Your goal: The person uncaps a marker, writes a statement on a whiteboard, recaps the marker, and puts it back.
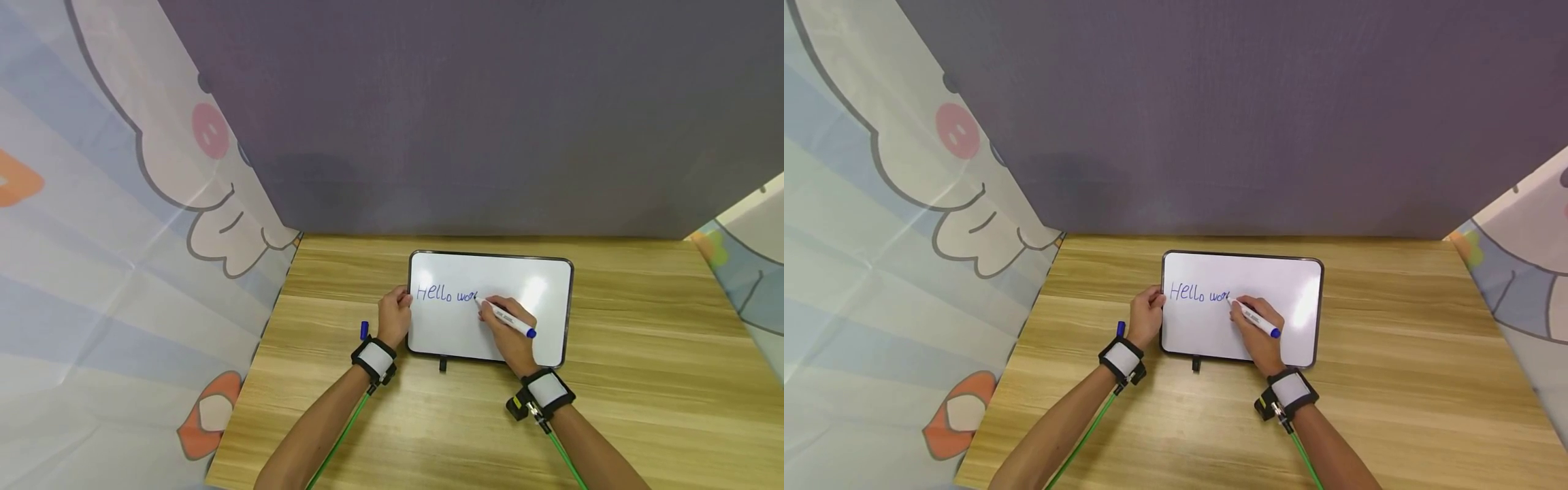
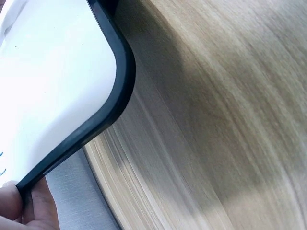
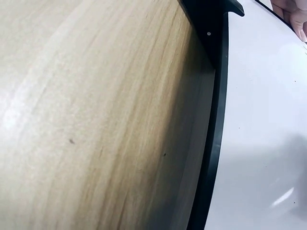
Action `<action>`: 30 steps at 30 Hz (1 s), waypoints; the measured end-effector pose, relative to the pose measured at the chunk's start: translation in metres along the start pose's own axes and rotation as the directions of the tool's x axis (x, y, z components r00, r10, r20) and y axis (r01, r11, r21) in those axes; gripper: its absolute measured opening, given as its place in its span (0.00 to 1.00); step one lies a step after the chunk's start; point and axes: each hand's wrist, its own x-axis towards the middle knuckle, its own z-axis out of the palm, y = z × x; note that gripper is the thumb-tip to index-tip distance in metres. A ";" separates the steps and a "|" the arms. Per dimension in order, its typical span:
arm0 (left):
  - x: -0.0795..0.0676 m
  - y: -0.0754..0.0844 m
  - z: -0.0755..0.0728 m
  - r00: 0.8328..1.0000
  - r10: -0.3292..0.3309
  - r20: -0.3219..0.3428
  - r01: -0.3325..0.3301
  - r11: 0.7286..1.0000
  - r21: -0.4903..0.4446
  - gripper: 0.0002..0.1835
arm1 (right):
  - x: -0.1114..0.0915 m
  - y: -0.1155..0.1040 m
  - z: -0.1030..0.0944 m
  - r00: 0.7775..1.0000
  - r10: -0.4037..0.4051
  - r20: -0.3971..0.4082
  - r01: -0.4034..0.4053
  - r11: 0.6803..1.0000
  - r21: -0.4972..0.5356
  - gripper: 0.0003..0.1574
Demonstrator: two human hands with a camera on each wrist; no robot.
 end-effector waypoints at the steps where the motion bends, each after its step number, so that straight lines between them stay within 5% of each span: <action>1: 0.000 0.000 0.000 1.000 0.001 0.001 -0.001 1.000 -0.001 0.10 | 0.000 0.000 0.000 1.000 0.002 0.000 -0.002 1.000 -0.001 0.07; 30: 0.000 0.003 -0.002 1.000 -0.029 -0.001 0.029 1.000 -0.001 0.10 | -0.002 0.004 -0.004 0.999 0.017 -0.029 -0.014 0.995 0.099 0.08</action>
